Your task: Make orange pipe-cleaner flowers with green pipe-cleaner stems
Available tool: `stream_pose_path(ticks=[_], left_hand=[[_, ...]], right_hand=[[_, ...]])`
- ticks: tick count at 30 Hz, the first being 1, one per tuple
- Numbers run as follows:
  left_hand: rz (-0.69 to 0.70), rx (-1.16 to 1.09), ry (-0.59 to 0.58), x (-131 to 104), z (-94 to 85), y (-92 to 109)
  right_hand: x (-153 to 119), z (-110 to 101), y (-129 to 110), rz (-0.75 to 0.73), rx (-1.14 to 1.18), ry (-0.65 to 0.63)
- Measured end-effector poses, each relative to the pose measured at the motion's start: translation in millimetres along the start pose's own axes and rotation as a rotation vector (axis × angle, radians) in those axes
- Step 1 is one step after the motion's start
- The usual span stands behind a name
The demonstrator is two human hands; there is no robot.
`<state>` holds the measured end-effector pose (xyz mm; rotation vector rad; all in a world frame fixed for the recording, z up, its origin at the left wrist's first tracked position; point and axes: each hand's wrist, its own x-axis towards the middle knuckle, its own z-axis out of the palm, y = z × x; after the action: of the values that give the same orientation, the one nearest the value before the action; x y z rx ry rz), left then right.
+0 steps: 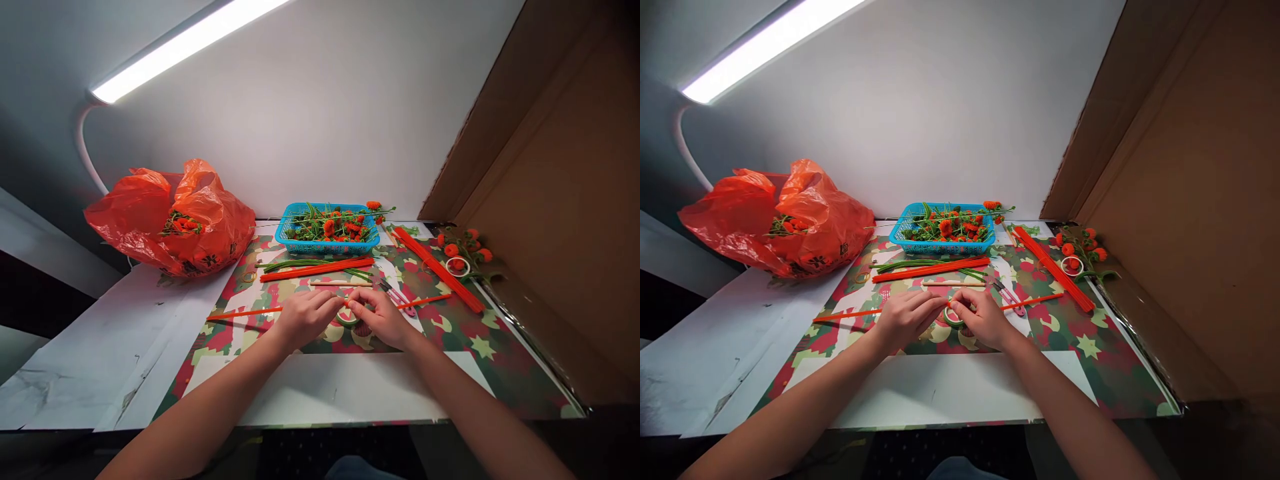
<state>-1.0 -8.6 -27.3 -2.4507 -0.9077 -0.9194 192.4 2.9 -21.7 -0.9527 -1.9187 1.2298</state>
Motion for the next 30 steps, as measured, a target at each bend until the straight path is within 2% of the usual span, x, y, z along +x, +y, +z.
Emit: stream_pose_path(ticks=[7, 11, 14, 19, 20, 22, 25, 28, 30], left_hand=[[-0.046, 0.045, -0.071, -3, 2.9, 0], [-0.124, -0.033, -0.153, -4, 4.4, 2], [-0.315, -0.307, -0.262, 0, -0.5, 1], [-0.796, -1.189, -0.626, 8, -12.4, -10], [-0.85, -1.295, -0.663, 8, -13.4, -11], [-0.887, -1.347, -0.659, 8, -13.9, -12], [-0.769, -1.07, -0.519, 6, -11.9, -7], [-0.449, -0.624, -0.305, 3, -9.1, -3], [-0.213, -0.422, -0.19, 1, -7.6, -4]], right_hand=[[1, 1, 4, -0.195, -0.379, 0.12], [1, 0, 10, -0.294, -0.5, 0.129], [2, -3, 11, -0.405, -0.627, 0.118], [1, -4, 7, -0.576, -0.783, 0.05], [0, -3, 7, -0.587, -0.783, 0.051], [0, -1, 7, -0.563, -0.732, 0.058], [0, 1, 7, -0.377, -0.541, 0.052], [0, 0, 4, -0.084, -0.22, -0.022], [1, -1, 2, 0.087, 0.017, -0.086]])
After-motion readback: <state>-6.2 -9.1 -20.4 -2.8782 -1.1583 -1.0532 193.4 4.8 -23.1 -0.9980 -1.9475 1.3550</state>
